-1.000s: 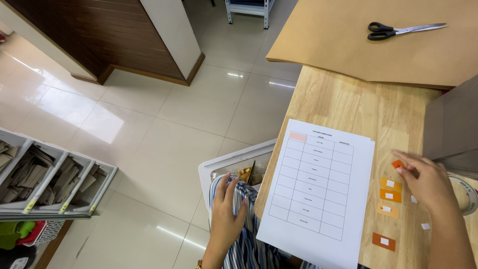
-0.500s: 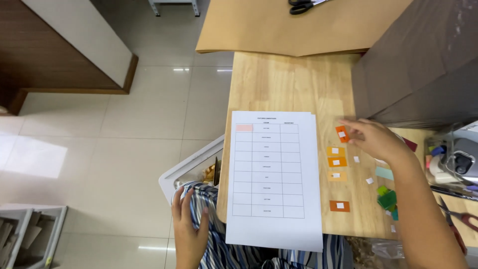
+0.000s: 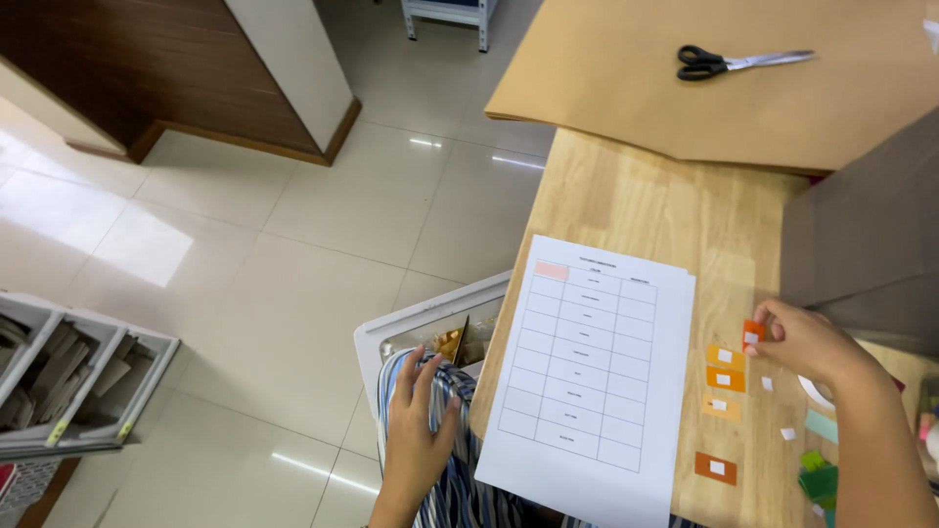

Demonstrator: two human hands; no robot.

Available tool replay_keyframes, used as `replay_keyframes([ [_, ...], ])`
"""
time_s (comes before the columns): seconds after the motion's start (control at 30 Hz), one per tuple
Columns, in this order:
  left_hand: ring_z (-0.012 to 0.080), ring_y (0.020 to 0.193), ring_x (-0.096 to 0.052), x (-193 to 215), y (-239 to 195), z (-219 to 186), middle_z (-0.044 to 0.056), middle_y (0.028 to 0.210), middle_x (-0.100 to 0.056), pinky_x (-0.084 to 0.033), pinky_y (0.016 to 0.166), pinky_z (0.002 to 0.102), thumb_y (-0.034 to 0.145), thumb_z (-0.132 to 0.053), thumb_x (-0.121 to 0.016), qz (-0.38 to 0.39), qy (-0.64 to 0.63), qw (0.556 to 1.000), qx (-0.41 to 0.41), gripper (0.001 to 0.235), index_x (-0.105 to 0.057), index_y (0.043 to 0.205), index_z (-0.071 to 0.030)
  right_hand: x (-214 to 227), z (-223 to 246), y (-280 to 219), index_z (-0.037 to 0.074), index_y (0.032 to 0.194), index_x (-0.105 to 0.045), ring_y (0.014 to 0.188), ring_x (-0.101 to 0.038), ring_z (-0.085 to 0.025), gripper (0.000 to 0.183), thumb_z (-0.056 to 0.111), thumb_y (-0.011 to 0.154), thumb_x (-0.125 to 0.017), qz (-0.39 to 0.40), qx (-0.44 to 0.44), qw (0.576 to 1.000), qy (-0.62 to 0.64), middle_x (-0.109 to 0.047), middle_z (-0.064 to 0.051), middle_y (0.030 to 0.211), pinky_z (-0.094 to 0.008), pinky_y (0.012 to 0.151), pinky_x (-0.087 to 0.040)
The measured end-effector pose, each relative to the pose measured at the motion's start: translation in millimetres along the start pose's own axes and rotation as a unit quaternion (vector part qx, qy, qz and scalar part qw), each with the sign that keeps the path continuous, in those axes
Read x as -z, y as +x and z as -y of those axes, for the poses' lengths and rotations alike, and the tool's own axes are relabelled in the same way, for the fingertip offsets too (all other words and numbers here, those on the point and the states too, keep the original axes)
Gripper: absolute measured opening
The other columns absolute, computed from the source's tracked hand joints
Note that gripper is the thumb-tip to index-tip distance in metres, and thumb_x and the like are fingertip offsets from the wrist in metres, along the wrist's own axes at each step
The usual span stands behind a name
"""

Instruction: A person is preparing a color reference chart by cutting swatches, applying adhesive stickers, and organizing them on a template.

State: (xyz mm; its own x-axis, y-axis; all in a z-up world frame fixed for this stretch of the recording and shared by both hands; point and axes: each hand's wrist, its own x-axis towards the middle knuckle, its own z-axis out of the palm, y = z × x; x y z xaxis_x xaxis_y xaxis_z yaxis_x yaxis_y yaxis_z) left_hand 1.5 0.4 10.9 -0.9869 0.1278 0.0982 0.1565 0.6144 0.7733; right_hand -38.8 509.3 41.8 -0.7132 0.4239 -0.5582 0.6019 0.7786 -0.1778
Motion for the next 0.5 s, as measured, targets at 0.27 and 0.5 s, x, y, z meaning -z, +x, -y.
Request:
replay_keyframes([
  [0.27,0.0325,0.137,-0.051,7.2,-1.4,-6.7,0.011,0.158,-0.040,-0.041,0.108,0.054,0.094,-0.016,-0.062,-0.030,-0.004,0.999,-0.035,0.051,-0.050,0.143,-0.011,-17.1,-27.8,21.4,0.012,0.094,-0.063,0.089,-0.065,-0.024,0.019,0.025,0.088,-0.075,-0.117,0.077,0.990,0.000,-0.073,-0.004,0.097,-0.036,0.081,-0.045],
  [0.5,0.0393,0.135,-0.050,4.7,27.1,-56.1,0.020,0.146,-0.052,-0.038,0.108,0.053,0.092,-0.012,-0.061,-0.023,-0.100,0.978,-0.183,0.046,-0.053,0.136,-0.005,-97.2,-147.1,162.8,-0.009,0.144,-0.055,0.102,-0.060,-0.038,0.054,0.011,0.096,-0.071,-0.217,0.270,0.871,0.349,-0.063,-0.027,0.120,-0.042,0.092,-0.043],
])
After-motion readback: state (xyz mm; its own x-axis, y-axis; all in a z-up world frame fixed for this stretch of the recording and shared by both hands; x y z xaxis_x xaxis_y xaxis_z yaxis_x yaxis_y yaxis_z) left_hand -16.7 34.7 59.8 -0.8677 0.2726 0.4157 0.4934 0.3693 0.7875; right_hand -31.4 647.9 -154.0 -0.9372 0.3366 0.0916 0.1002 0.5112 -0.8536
